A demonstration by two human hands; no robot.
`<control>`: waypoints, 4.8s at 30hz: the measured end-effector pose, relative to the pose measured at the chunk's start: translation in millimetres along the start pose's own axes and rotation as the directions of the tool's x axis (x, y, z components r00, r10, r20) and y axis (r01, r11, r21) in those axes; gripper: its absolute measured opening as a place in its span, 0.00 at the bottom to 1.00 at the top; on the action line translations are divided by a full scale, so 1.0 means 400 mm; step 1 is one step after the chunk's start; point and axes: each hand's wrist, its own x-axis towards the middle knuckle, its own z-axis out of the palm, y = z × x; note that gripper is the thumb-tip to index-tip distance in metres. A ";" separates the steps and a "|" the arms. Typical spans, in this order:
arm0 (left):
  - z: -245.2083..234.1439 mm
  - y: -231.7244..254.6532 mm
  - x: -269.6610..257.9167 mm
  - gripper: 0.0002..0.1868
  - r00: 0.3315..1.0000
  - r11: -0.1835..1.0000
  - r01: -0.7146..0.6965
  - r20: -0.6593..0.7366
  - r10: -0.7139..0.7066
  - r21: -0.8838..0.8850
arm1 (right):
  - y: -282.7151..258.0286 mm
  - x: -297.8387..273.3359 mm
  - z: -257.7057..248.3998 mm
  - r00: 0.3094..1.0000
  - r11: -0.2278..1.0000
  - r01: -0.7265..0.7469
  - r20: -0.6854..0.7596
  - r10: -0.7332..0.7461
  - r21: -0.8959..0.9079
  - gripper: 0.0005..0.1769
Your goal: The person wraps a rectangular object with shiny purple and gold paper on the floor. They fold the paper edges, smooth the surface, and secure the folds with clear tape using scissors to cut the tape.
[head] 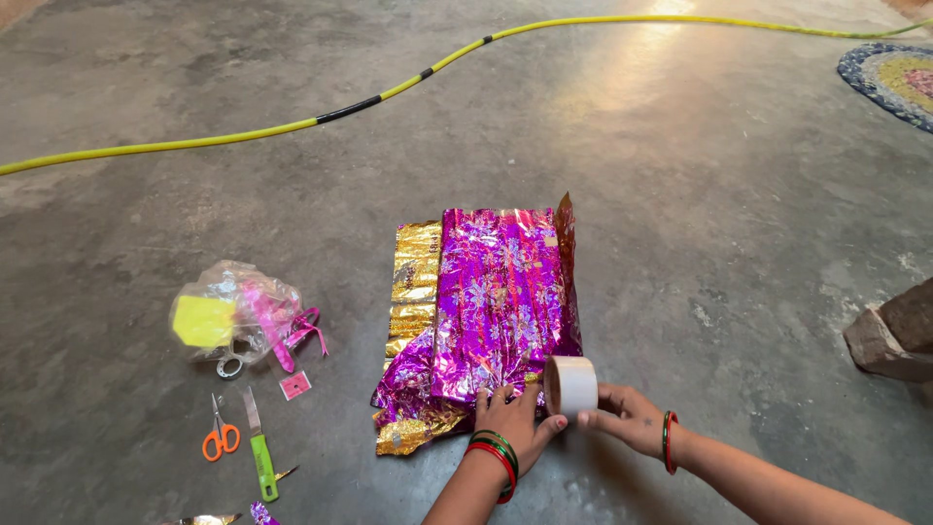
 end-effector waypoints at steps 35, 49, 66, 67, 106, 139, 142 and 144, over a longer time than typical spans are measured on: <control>-0.010 0.044 0.057 0.40 0.983 0.983 0.183 0.020 -0.184 0.019 | -0.208 0.049 0.039 0.890 0.424 0.168 -0.048 -0.454 -0.890 0.08; -0.046 0.061 0.052 0.42 0.980 0.983 0.185 0.082 -0.183 -0.019 | -0.185 0.046 0.012 0.896 0.707 -0.039 -0.338 -0.289 -0.706 0.10; -0.038 0.050 0.074 0.44 0.966 0.964 0.256 0.039 -0.254 -0.066 | -0.167 0.107 -0.033 0.968 0.865 0.056 -0.185 -0.170 -0.498 0.06; -0.035 0.047 0.078 0.44 0.968 0.967 0.249 0.049 -0.246 -0.058 | -0.162 0.111 -0.037 0.970 0.927 0.009 -0.222 -0.099 -0.375 0.06; -0.097 0.118 0.114 0.44 0.879 0.884 0.464 0.150 -0.452 -0.058 | -0.288 0.066 -0.046 0.884 0.571 0.093 -0.196 -0.424 -0.816 0.08; -0.542 -0.128 0.004 0.33 0.973 0.978 -0.188 -0.120 0.198 0.089 | -0.662 0.233 0.163 0.895 0.498 0.319 0.084 -0.437 -0.807 0.11; -0.610 -0.231 -0.093 0.28 0.953 0.990 -0.142 -0.274 0.133 -0.013 | -0.747 0.306 0.289 0.879 0.421 0.364 0.156 -0.451 -0.831 0.11; -0.639 -0.310 -0.143 0.26 0.913 0.989 -0.116 -0.401 0.070 -0.092 | -0.779 0.358 0.384 0.872 0.303 0.338 0.175 -0.457 -0.891 0.12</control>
